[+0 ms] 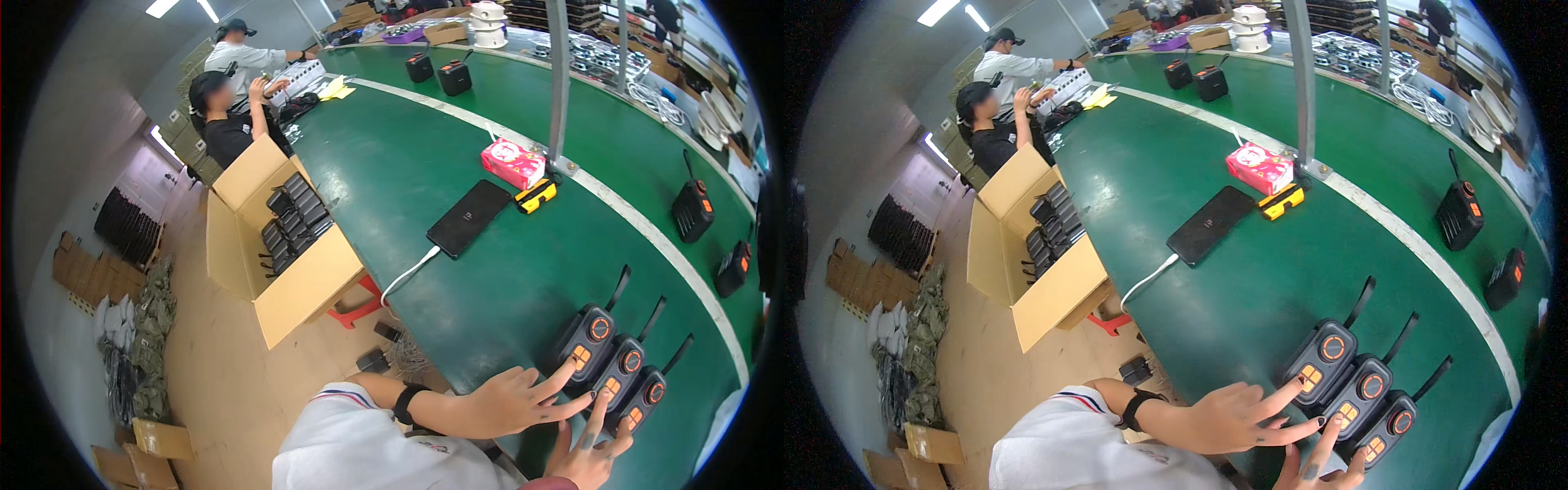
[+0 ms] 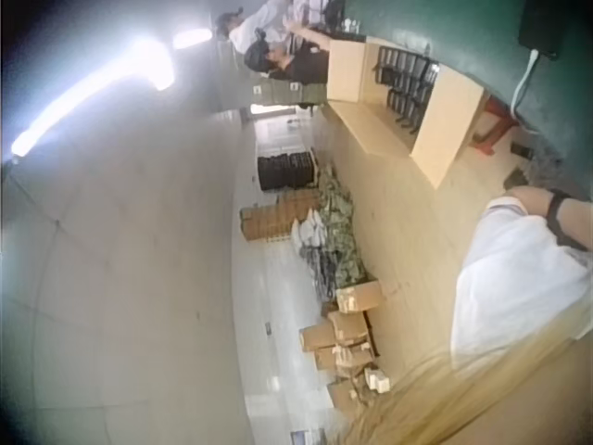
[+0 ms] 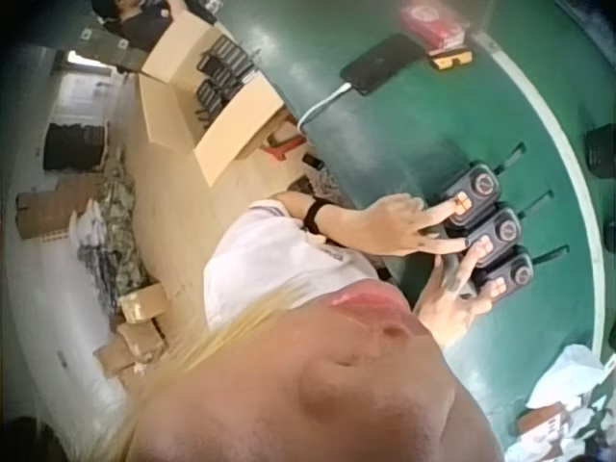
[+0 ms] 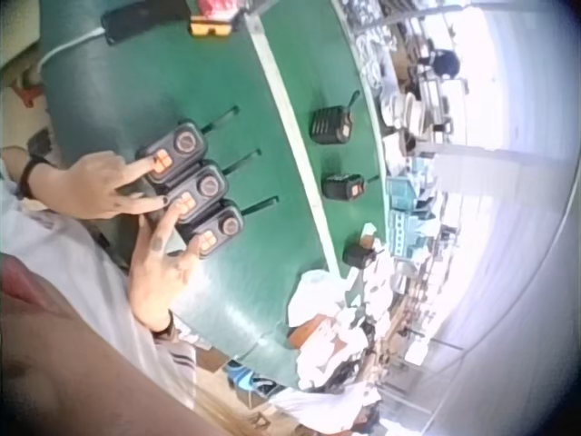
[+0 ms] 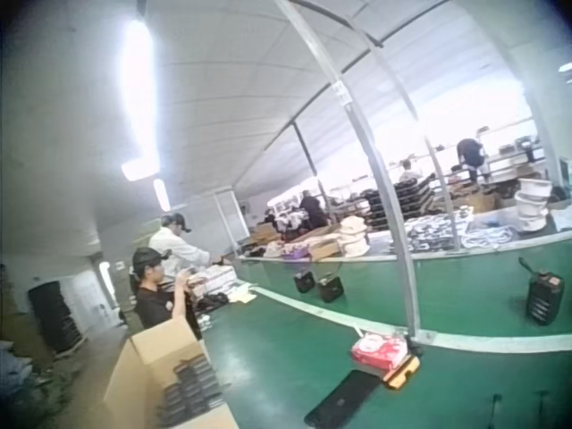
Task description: Testing the functionality and indicator lights of several walkie-talkies on an assembly line.
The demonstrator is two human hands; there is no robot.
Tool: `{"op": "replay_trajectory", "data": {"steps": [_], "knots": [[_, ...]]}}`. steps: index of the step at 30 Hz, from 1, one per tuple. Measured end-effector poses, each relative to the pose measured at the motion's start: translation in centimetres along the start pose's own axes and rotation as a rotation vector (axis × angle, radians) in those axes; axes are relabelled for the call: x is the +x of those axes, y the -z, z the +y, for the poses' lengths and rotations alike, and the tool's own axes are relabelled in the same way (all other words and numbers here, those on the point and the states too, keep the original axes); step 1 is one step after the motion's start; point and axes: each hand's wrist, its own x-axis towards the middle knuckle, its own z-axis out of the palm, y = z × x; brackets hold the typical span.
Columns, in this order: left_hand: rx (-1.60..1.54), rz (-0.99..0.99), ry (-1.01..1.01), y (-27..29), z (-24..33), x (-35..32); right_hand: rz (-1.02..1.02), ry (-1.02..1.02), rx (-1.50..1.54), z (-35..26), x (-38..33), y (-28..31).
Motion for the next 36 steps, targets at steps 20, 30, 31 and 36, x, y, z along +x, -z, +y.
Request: {"op": "replay_trajectory", "data": {"steps": [20,30,31,36], "knots": [[0.039,-0.024,0.022,-0.04,0.61,0.24,-0.007,0.035,-0.095,0.91,-0.43,-0.26],[0.043,-0.027,0.011,0.12,0.64,0.32,-0.006,0.074,-0.08,0.93,-0.17,-0.04],[0.043,-0.024,0.015,0.13,0.71,0.36,-0.018,0.085,-0.084,0.95,-0.21,-0.03],[0.029,-0.04,0.024,0.2,0.81,0.34,0.013,0.029,-0.069,0.84,-0.49,-0.24]]}}
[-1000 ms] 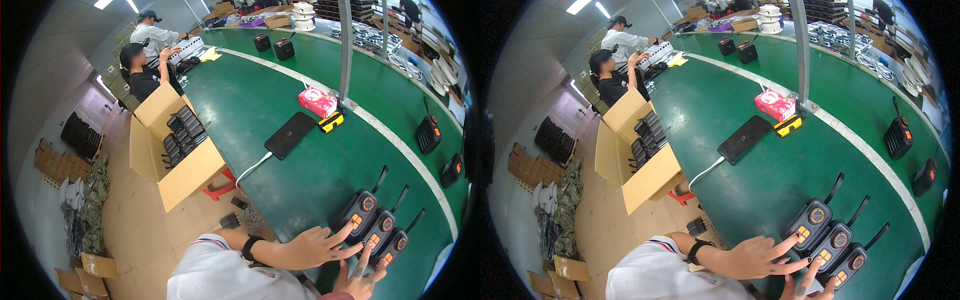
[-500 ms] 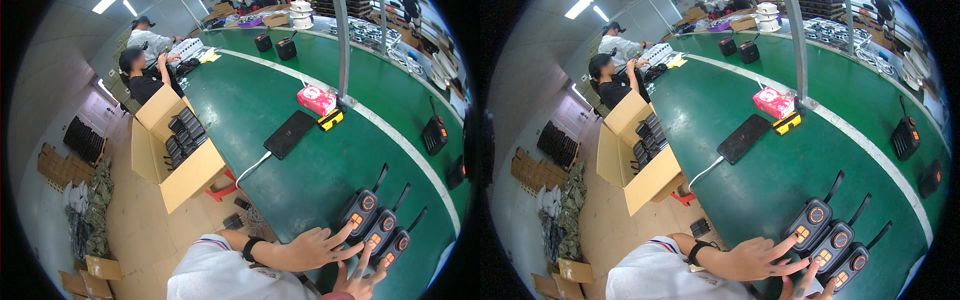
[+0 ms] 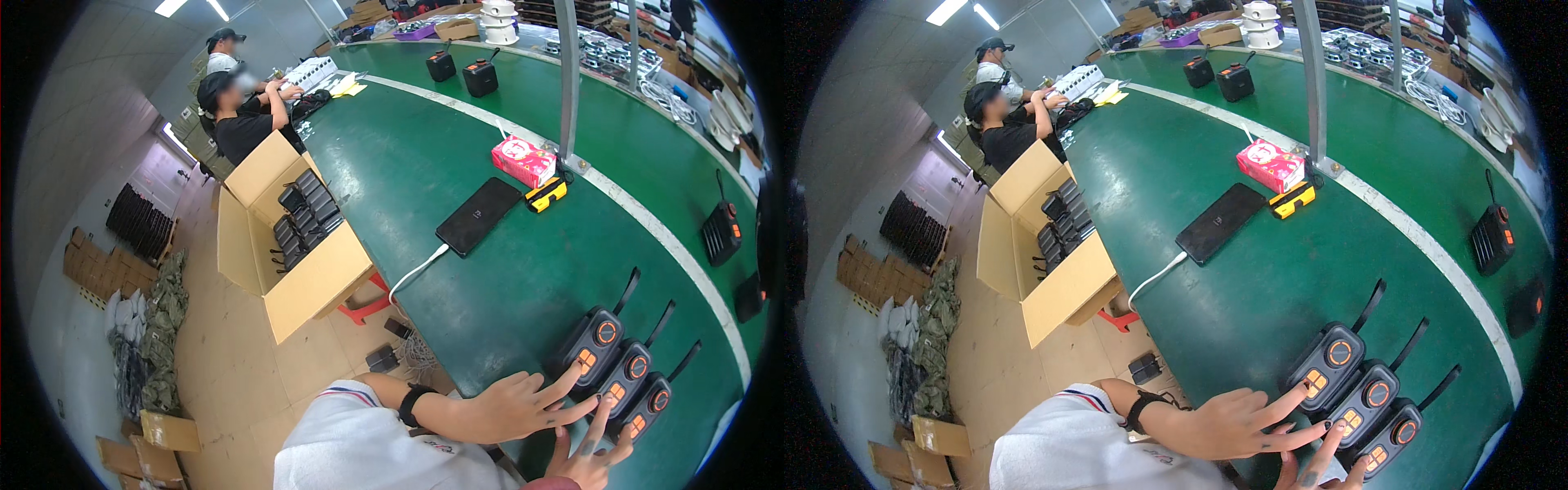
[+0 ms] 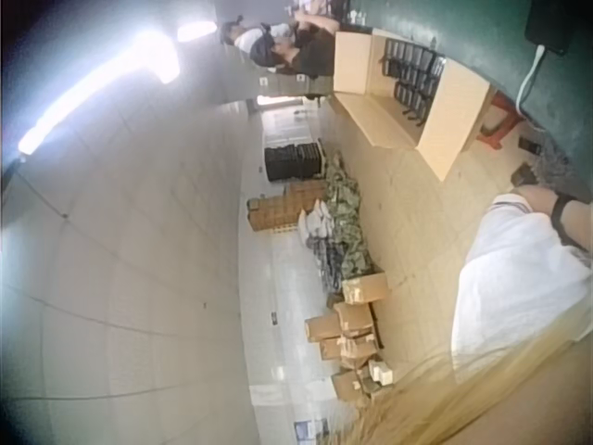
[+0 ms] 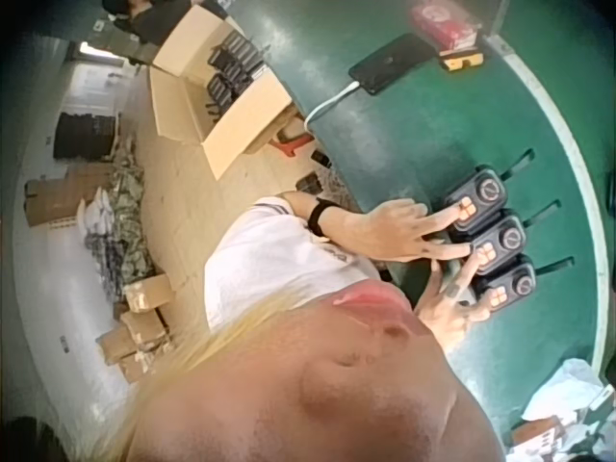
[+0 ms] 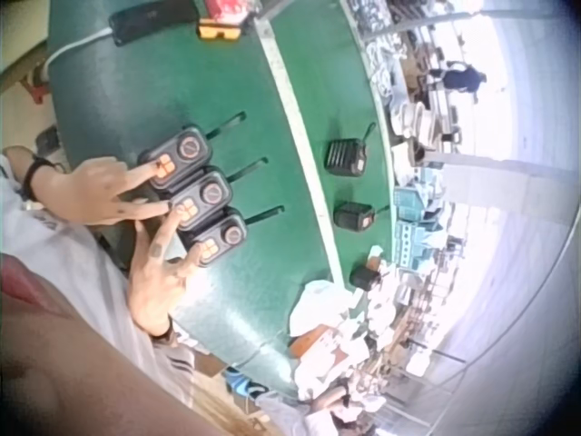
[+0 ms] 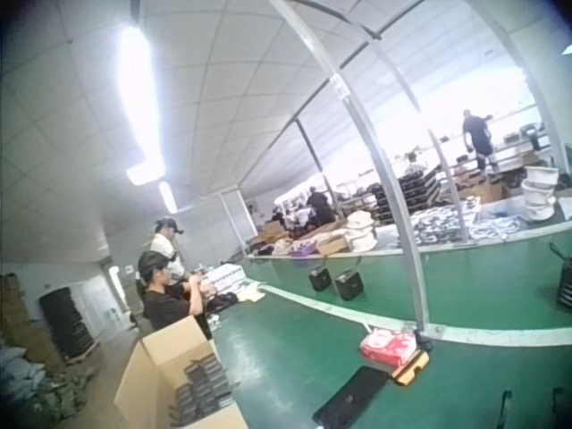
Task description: Testing the functionality and indicator lights of several walkie-talkies on an assembly line.
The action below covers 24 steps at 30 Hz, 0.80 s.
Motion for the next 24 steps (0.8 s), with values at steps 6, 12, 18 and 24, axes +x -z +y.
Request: {"op": "replay_trajectory", "data": {"steps": [6,12,18,24], "knots": [[-0.007,-0.006,0.02,-0.15,0.03,-0.24,0.001,0.022,-0.045,0.08,-0.07,-0.19],[-0.014,0.002,0.034,-0.09,0.07,-0.15,-0.044,-0.04,-0.028,-0.38,0.06,0.34],[-0.01,-0.028,0.034,0.17,0.11,-0.15,-0.027,-0.05,-0.024,-0.42,0.09,0.15],[-0.012,-0.02,0.022,0.29,-0.02,-0.08,-0.027,-0.055,-0.034,-0.53,0.08,0.21]]}}
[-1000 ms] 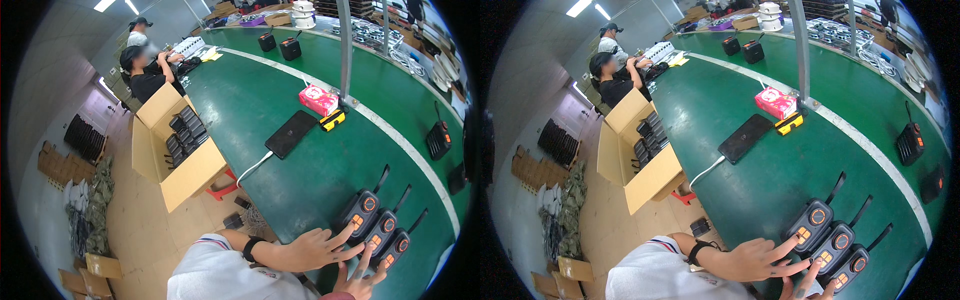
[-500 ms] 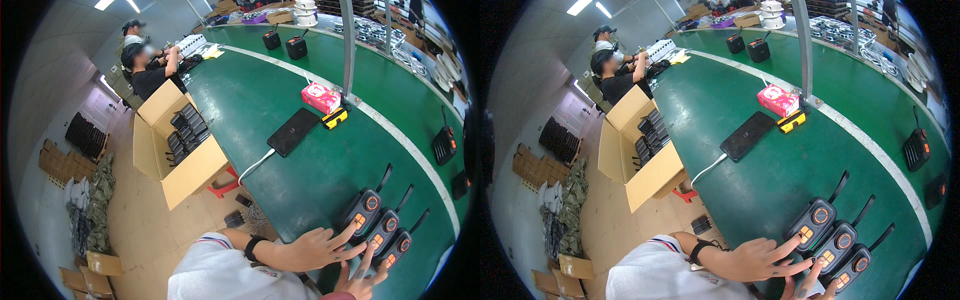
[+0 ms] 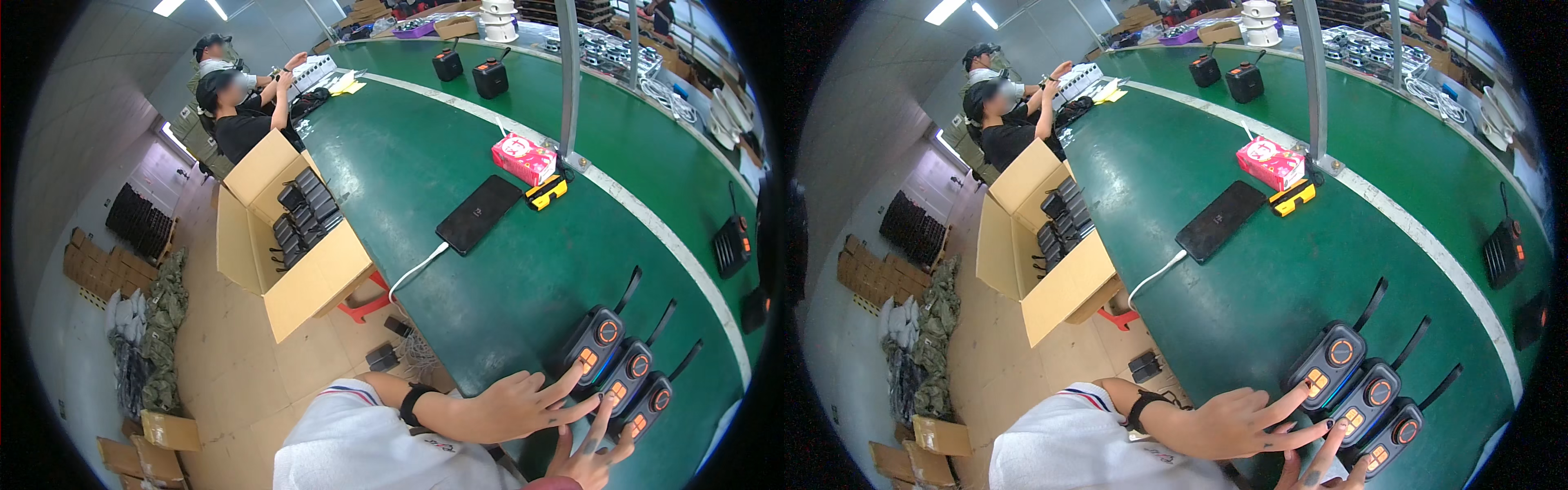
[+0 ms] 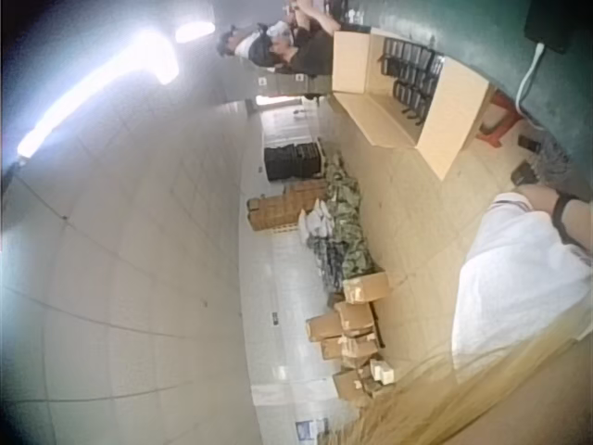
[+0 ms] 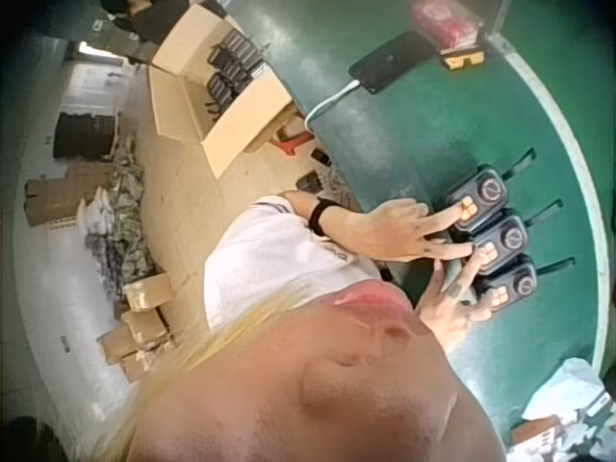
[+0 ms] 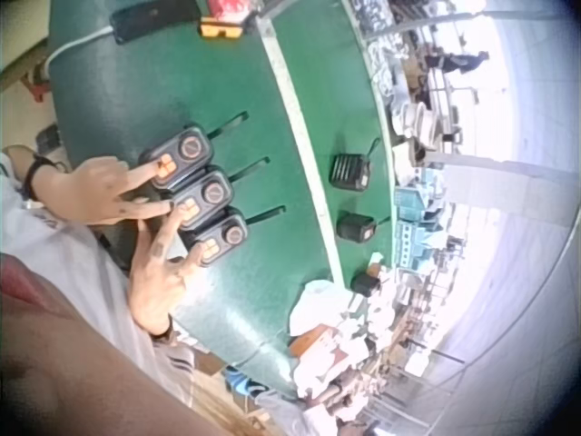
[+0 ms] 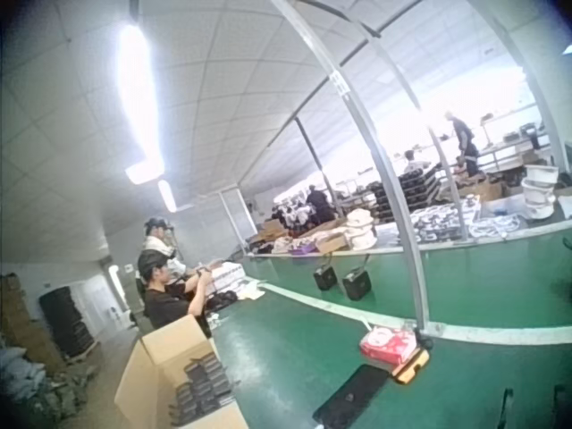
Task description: Testing the functionality and indicator lights of several walkie-talkies on an assembly line.
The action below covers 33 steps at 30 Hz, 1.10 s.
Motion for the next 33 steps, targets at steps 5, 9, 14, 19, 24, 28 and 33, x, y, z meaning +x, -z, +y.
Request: {"op": "replay_trajectory", "data": {"steps": [5,9,14,19,24,28,33], "knots": [[0.027,0.037,-0.036,-0.3,-0.2,0.0,0.016,0.039,0.006,0.1,0.0,-0.3],[-0.008,0.031,-0.032,-0.4,-0.2,-0.1,0.031,0.004,0.029,0.3,-0.2,-0.7],[0.005,0.029,-0.028,-0.5,0.0,-0.1,0.07,0.094,-0.028,0.6,0.4,-0.5],[0.014,0.031,-0.024,-0.4,0.0,0.0,0.039,0.039,-0.051,0.6,0.1,-0.7],[0.027,0.044,-0.019,-0.3,0.0,-0.2,0.131,0.097,-0.045,0.6,0.4,-0.9],[0.075,0.031,-0.044,-0.2,0.1,0.0,-0.018,-0.046,-0.008,0.3,-0.8,-0.5],[0.132,0.04,-0.028,-0.6,-0.3,0.1,-0.068,-0.112,0.082,-0.3,-0.6,-1.2]]}}
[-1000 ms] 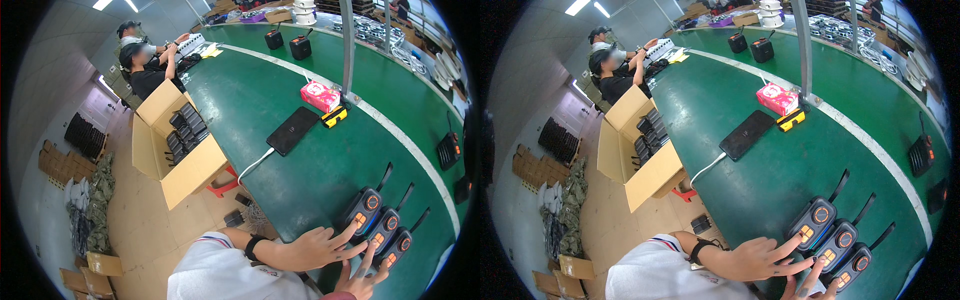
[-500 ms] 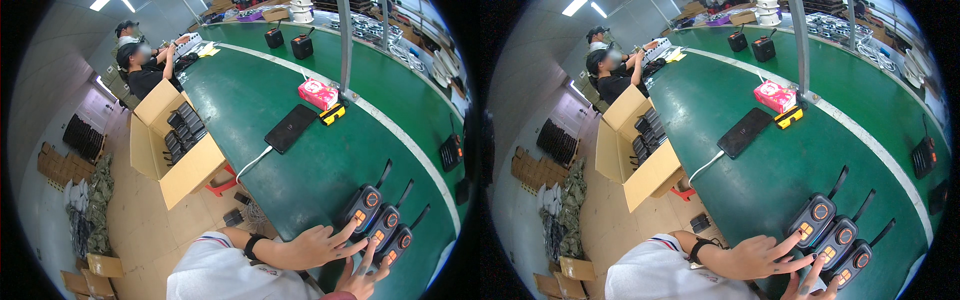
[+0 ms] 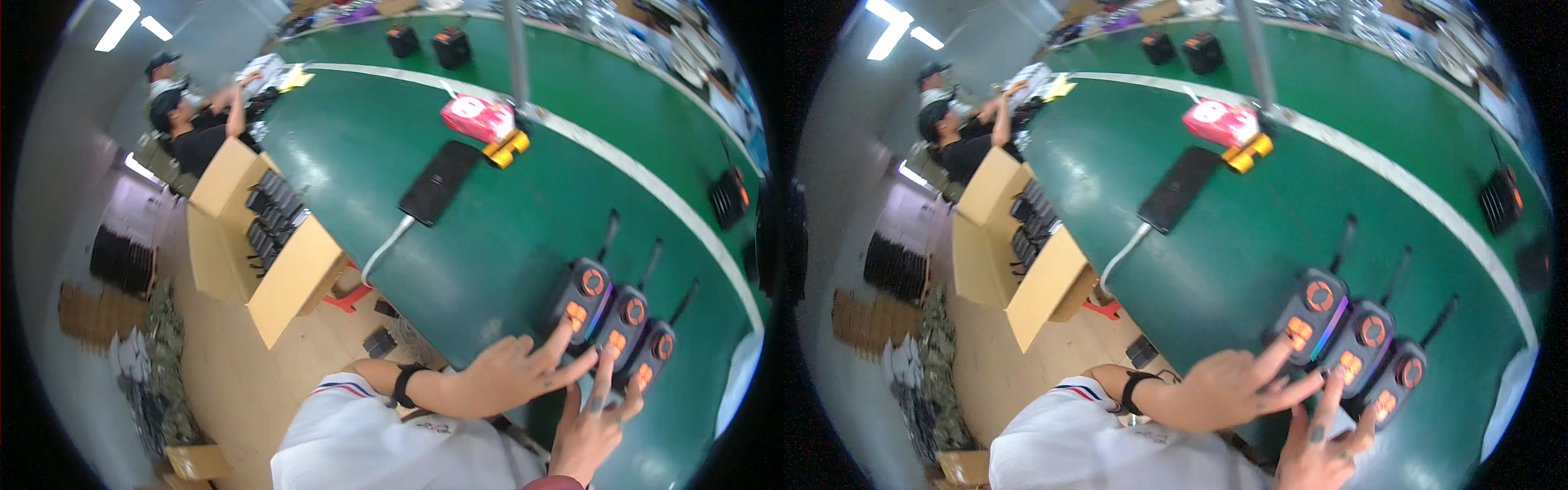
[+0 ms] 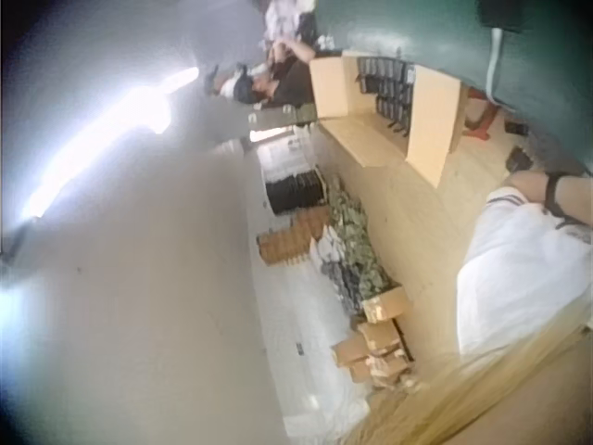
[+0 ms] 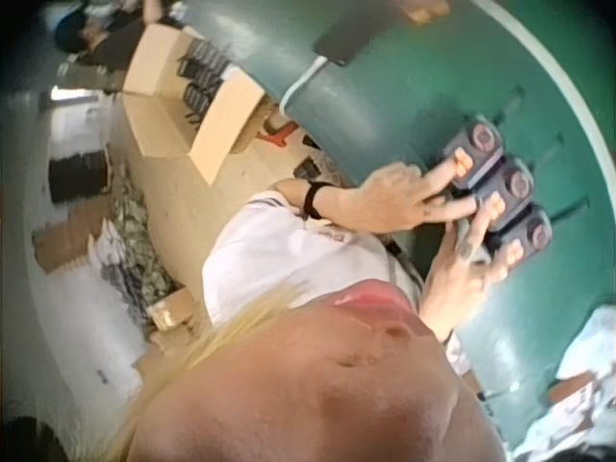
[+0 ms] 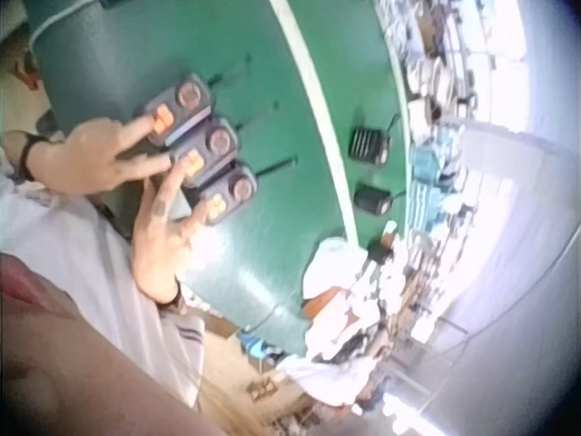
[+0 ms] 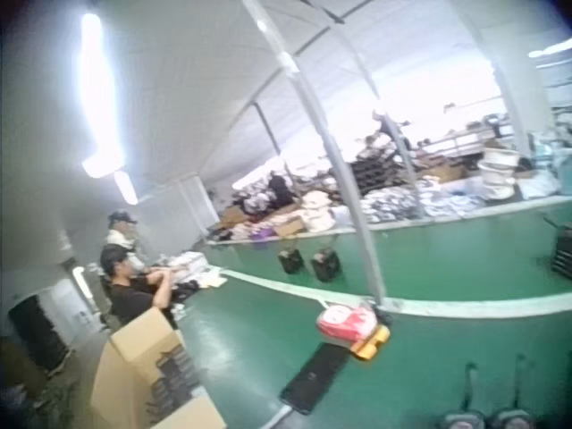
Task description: Testing the functionality and indicator lights of several walkie-talkies on an assembly line.
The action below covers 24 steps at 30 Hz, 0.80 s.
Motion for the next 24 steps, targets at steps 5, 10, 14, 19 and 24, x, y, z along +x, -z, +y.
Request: {"op": "replay_trajectory", "data": {"steps": [5,10,14,19,24], "knots": [[0.014,0.004,0.0,0.6,0.0,0.6,0.124,0.096,-0.047,-0.3,0.5,0.4],[-0.032,0.028,0.009,0.3,0.6,0.3,0.155,0.096,-0.057,0.3,0.4,0.4],[-0.26,-0.045,0.03,1.5,0.0,1.0,0.134,0.072,0.032,0.7,0.5,0.9],[-0.34,-0.137,0.08,2.8,-1.9,2.1,0.16,0.147,0.185,2.7,1.5,3.5],[-0.297,-0.145,0.021,2.7,-2.1,3.2,0.129,0.147,0.105,3.1,2.1,3.7]]}}
